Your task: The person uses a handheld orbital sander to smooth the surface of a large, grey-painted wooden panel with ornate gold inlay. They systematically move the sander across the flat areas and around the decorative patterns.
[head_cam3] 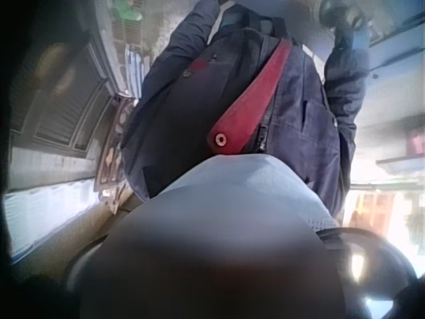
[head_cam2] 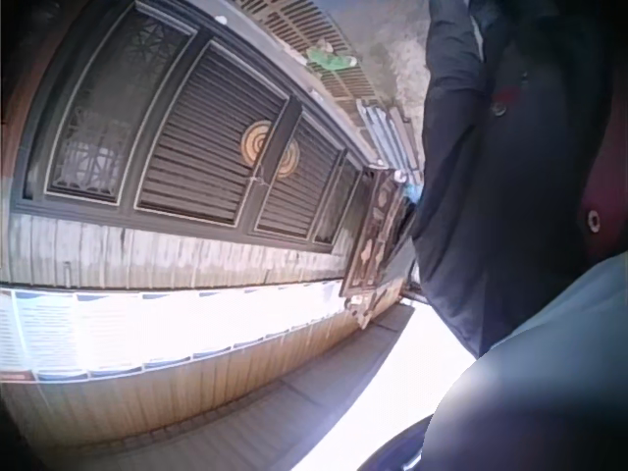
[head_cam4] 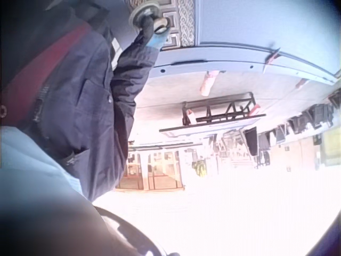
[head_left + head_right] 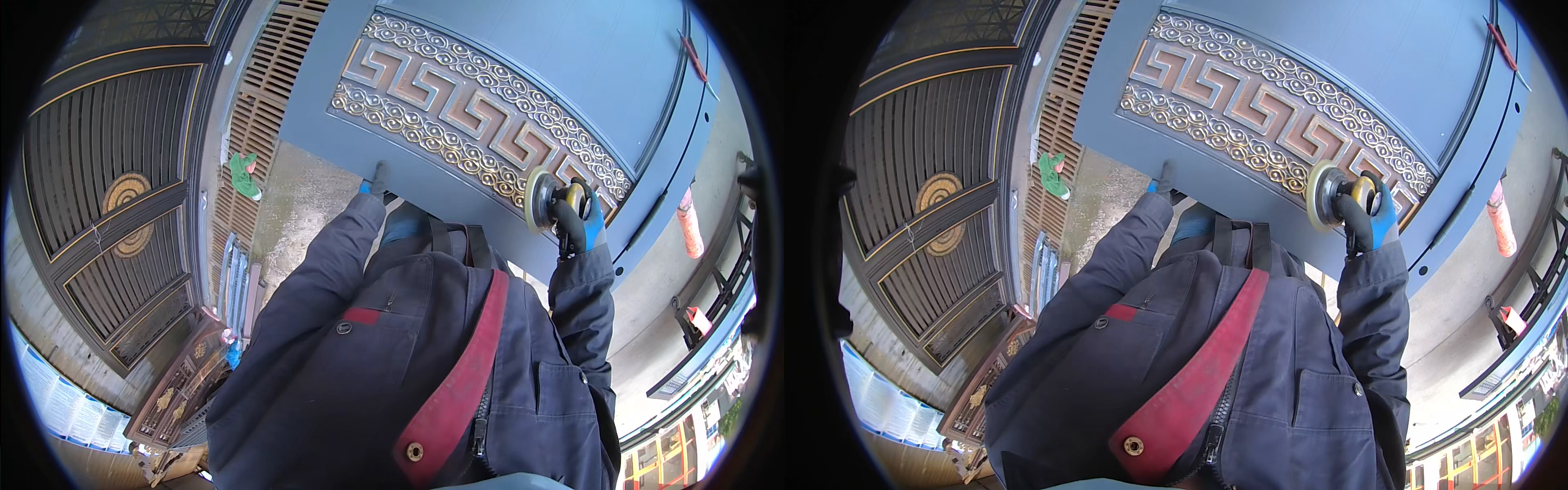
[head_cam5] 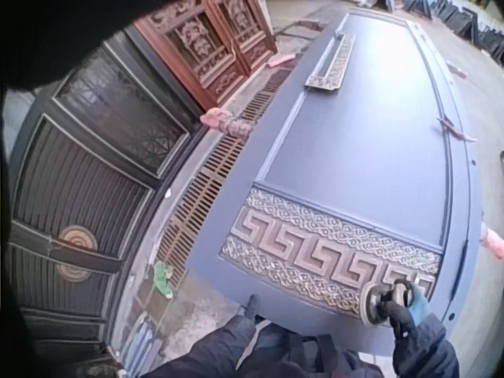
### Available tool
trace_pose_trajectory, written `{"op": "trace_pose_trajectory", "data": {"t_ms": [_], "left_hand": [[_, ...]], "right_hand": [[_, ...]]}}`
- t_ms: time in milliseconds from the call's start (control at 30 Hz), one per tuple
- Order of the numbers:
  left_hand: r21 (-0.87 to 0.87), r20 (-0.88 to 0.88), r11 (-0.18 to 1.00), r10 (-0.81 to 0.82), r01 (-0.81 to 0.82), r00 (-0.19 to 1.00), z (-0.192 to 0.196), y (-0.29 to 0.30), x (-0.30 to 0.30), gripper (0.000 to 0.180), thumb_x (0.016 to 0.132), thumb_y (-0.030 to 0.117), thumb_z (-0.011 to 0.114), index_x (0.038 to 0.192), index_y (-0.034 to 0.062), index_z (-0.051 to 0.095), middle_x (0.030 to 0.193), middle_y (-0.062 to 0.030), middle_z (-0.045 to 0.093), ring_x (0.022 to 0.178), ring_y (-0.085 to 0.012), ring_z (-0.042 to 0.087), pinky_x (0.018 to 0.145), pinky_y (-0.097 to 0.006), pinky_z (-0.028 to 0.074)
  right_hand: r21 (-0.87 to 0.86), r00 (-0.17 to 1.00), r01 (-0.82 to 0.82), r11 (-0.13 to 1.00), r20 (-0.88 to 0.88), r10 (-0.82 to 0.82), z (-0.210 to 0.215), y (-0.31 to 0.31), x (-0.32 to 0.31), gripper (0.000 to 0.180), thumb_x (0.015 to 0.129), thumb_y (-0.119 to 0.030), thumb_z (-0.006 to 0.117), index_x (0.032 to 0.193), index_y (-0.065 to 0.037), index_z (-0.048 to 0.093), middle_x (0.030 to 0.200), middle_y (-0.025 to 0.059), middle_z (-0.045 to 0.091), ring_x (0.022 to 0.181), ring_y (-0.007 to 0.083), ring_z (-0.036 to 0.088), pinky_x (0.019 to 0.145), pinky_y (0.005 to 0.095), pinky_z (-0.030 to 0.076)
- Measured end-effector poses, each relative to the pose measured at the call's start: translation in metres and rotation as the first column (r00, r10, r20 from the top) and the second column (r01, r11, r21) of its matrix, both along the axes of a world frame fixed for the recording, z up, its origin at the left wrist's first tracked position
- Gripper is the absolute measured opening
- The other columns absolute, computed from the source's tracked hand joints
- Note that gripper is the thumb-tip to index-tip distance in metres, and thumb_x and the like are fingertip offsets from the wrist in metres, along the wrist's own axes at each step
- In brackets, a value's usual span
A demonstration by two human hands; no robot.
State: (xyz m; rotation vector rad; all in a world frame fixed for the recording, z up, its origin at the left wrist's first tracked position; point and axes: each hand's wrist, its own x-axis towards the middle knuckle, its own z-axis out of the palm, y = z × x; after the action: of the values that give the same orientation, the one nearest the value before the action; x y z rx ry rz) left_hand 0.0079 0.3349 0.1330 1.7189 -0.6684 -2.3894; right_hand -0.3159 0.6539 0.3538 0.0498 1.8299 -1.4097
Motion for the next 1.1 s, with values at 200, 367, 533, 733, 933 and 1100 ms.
{"op": "trace_pose_trajectory", "data": {"t_ms": [200, 367, 533, 733, 933, 1100], "left_hand": [[-0.007, 0.115, 0.931, -0.361, 0.364, 0.925, 0.049, -0.027, 0.012, 0.058, 0.09, 0.037, 0.073, 0.139, 0.0089, 0.06, 0.14, -0.0224, 0.061, 0.119, -0.0395, 0.063, 0.094, -0.052, 0.055], [-0.411, 0.781, -0.052, -0.534, 0.91, 0.323, 0.132, -0.102, 0.033, 0.051, 0.091, 0.029, 0.071, 0.135, 0.0056, 0.064, 0.14, -0.0256, 0.06, 0.117, -0.0426, 0.063, 0.094, -0.052, 0.054], [-0.552, 0.831, -0.481, -0.25, 0.681, 0.497, 0.163, -0.18, 0.016, 0.05, 0.086, 0.017, 0.069, 0.134, 0.0032, 0.065, 0.129, -0.0231, 0.065, 0.107, -0.044, 0.064, 0.09, -0.054, 0.052], [-0.515, 0.833, -0.54, -0.497, 0.665, 0.242, 0.149, -0.231, 0.006, 0.067, 0.083, 0.022, 0.072, 0.146, 0.0063, 0.056, 0.107, -0.0153, 0.063, 0.09, -0.0356, 0.064, 0.078, -0.051, 0.052], [-0.443, 0.833, -0.617, -0.552, 0.65, 0.043, 0.15, -0.242, -0.005, 0.061, 0.093, 0.027, 0.069, 0.149, 0.0071, 0.055, 0.095, -0.0151, 0.062, 0.082, -0.0352, 0.063, 0.071, -0.049, 0.052], [-0.411, 0.784, -0.687, -0.602, 0.599, -0.151, 0.155, -0.233, -0.028, 0.058, 0.093, 0.031, 0.068, 0.147, 0.0093, 0.058, 0.095, -0.0138, 0.063, 0.085, -0.0333, 0.066, 0.074, -0.047, 0.054]], "right_hand": [[0.021, 0.989, -0.066, 0.998, -0.129, 0.068, 0.02, -0.03, 0.011, 0.064, 0.084, -0.016, 0.081, 0.14, -0.002, 0.053, 0.113, 0.0099, 0.069, 0.094, 0.017, 0.068, 0.085, 0.0321, 0.057], [0.074, 0.965, -0.044, 0.996, -0.255, 0.062, 0.041, -0.062, 0.063, 0.066, 0.077, -0.006, 0.077, 0.138, -0.001, 0.053, 0.113, 0.0093, 0.064, 0.098, 0.017, 0.065, 0.089, 0.0334, 0.055], [0.123, 0.972, 0.218, 0.968, -0.118, -0.204, 0.043, -0.128, 0.145, 0.062, 0.079, -0.003, 0.072, 0.138, -0.001, 0.053, 0.117, 0.0115, 0.063, 0.1, 0.019, 0.064, 0.091, 0.0345, 0.055], [0.359, 0.968, 0.245, 0.9, -0.14, -0.208, 0.048, -0.203, 0.212, 0.07, 0.074, -0.002, 0.074, 0.139, 0.001, 0.05, 0.121, 0.0141, 0.061, 0.106, 0.0215, 0.063, 0.097, 0.0372, 0.053], [0.41, 0.964, 0.266, 0.872, -0.119, -0.238, 0.055, -0.244, 0.225, 0.071, 0.073, 0.0, 0.078, 0.139, 0.001, 0.051, 0.124, 0.0158, 0.061, 0.109, 0.0232, 0.064, 0.098, 0.0372, 0.054], [0.398, 0.969, 0.209, 0.893, -0.205, -0.135, 0.043, -0.27, 0.213, 0.072, 0.077, 0.006, 0.067, 0.146, 0.0, 0.046, 0.12, 0.0145, 0.06, 0.109, 0.0228, 0.064, 0.1, 0.0377, 0.054]]}}
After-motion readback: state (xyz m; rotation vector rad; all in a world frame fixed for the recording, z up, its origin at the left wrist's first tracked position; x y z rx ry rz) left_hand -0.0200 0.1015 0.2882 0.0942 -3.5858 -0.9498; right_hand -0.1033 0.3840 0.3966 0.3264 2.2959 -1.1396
